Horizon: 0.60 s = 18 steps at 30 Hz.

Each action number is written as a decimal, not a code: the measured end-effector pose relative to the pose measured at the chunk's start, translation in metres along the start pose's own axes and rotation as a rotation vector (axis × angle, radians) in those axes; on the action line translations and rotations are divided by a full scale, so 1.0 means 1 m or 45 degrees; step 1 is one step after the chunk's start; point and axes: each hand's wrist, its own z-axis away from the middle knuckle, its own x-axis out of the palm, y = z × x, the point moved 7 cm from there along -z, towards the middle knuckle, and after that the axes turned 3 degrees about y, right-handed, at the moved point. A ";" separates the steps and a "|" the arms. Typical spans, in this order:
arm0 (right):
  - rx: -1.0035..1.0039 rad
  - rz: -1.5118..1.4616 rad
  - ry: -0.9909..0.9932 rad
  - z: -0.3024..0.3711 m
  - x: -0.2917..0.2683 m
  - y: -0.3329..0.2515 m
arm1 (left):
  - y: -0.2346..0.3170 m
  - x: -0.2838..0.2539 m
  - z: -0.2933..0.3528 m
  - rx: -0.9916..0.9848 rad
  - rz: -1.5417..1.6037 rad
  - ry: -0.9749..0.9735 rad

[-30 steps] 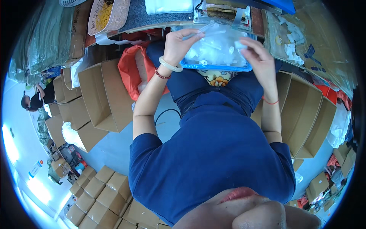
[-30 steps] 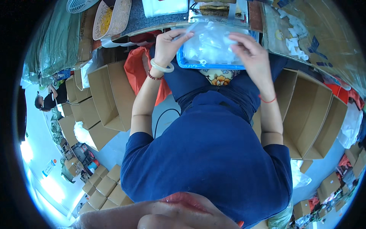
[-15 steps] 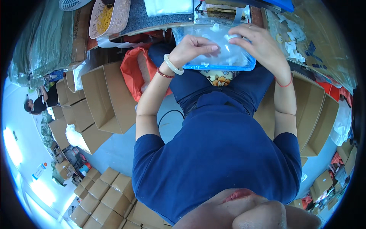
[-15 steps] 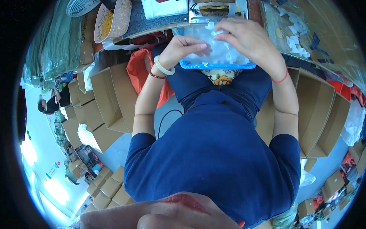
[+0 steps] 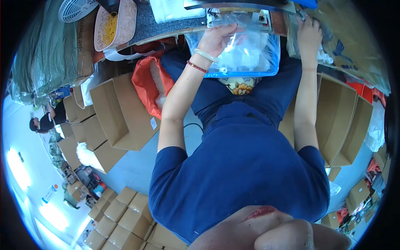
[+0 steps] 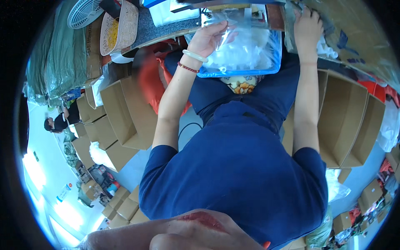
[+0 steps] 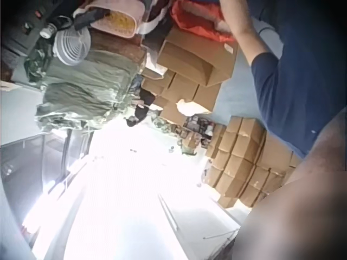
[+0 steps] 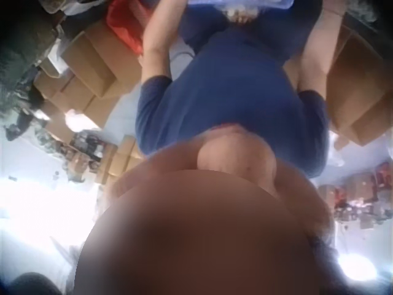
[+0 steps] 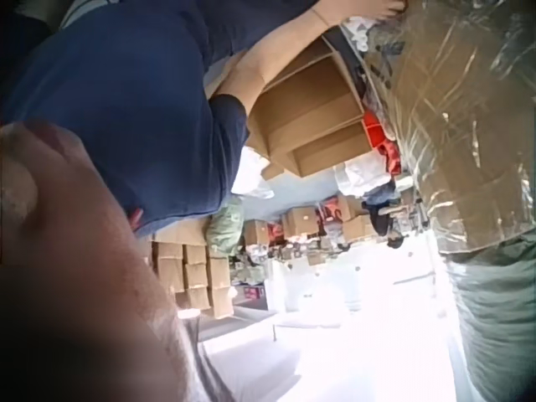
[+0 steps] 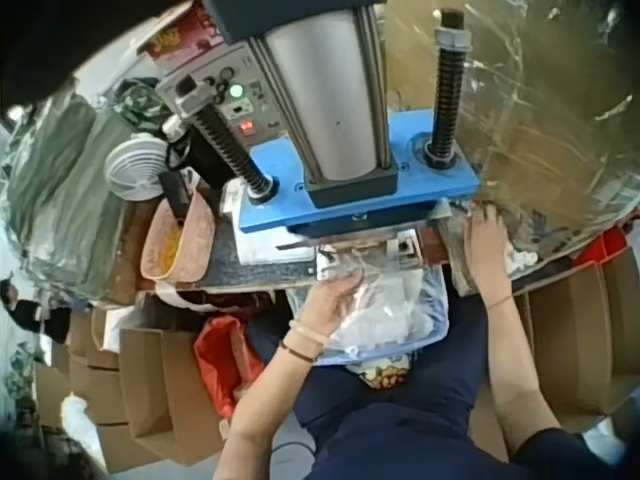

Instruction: Filling plastic bags with white stuffing material and sealing them using a heat sealing machine.

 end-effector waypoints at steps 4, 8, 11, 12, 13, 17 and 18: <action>-0.099 0.078 0.170 0.008 0.028 0.015 | -0.019 -0.007 0.031 -0.056 -0.598 0.055; -0.102 -0.065 0.116 0.001 0.030 0.018 | -0.070 -0.004 0.049 1.002 -2.247 -0.271; -0.052 -0.072 0.060 0.006 0.017 0.011 | -0.103 -0.018 -0.002 0.995 -2.437 -0.291; -0.031 -0.093 0.050 0.008 0.008 0.016 | -0.115 -0.028 -0.030 0.902 -2.596 -0.212; -0.124 -0.171 0.118 0.003 0.003 -0.004 | -0.141 -0.095 -0.056 0.625 -2.643 -0.204; -0.238 -0.139 0.100 0.009 0.001 0.016 | -0.189 -0.167 -0.121 -0.008 -2.805 -0.125; -0.300 -0.285 0.101 0.007 -0.006 -0.026 | -0.181 -0.245 -0.106 -0.101 -2.827 0.046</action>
